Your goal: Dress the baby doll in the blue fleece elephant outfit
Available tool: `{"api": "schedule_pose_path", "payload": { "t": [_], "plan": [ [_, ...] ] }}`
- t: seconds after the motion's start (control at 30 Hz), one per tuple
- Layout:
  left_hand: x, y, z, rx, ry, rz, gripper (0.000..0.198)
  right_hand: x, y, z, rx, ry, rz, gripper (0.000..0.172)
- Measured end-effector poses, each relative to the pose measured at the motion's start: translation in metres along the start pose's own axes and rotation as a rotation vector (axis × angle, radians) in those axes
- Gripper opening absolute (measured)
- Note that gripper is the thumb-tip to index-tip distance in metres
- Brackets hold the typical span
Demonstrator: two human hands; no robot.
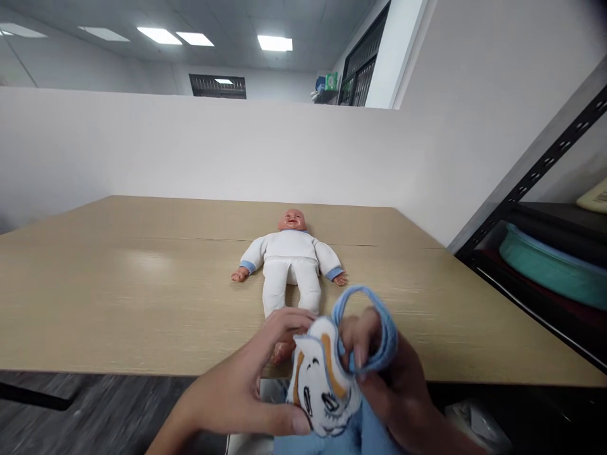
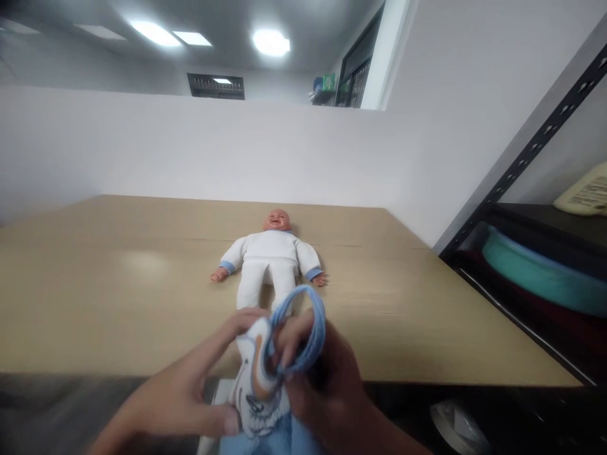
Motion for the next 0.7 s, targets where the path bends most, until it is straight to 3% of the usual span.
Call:
{"api": "schedule_pose_path", "payload": {
  "t": [0.1,0.17,0.27,0.43,0.57,0.63,0.7],
  "plan": [
    [0.016,0.017,0.040,-0.135,-0.082,-0.149,0.068,0.002,-0.018,0.050,0.012,0.024,-0.032,0.007],
    [0.031,0.027,0.064,-0.235,-0.073,-0.163,0.043,0.012,-0.022,0.082,-0.019,0.006,-0.043,0.008],
    [0.055,0.043,0.094,-0.304,-0.013,-0.064,0.026,0.031,-0.023,0.128,-0.055,-0.109,-0.070,0.009],
    [0.076,0.062,0.133,-0.469,0.073,0.209,0.018,0.057,-0.018,0.184,0.041,-0.173,-0.049,0.031],
    [0.083,0.064,0.152,-0.489,0.017,0.115,0.017,0.069,-0.014,0.214,-0.058,-0.263,0.115,0.063],
    [0.087,0.062,0.158,-0.453,0.042,0.073,0.019,0.076,-0.010,0.226,0.004,-0.302,0.074,0.074],
    [0.092,0.058,0.161,-0.443,0.093,0.045,0.022,0.086,-0.003,0.234,0.104,-0.314,-0.024,0.074]
  ]
}}
Point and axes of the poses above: each hand's wrist, its own z-axis towards the middle knuckle, its own x-axis out of the back of the hand, y = z × x, the point moved 1 cm from there along z, towards the middle knuckle, and after that the axes turned 7 degrees about y, right-handed, at the moved point
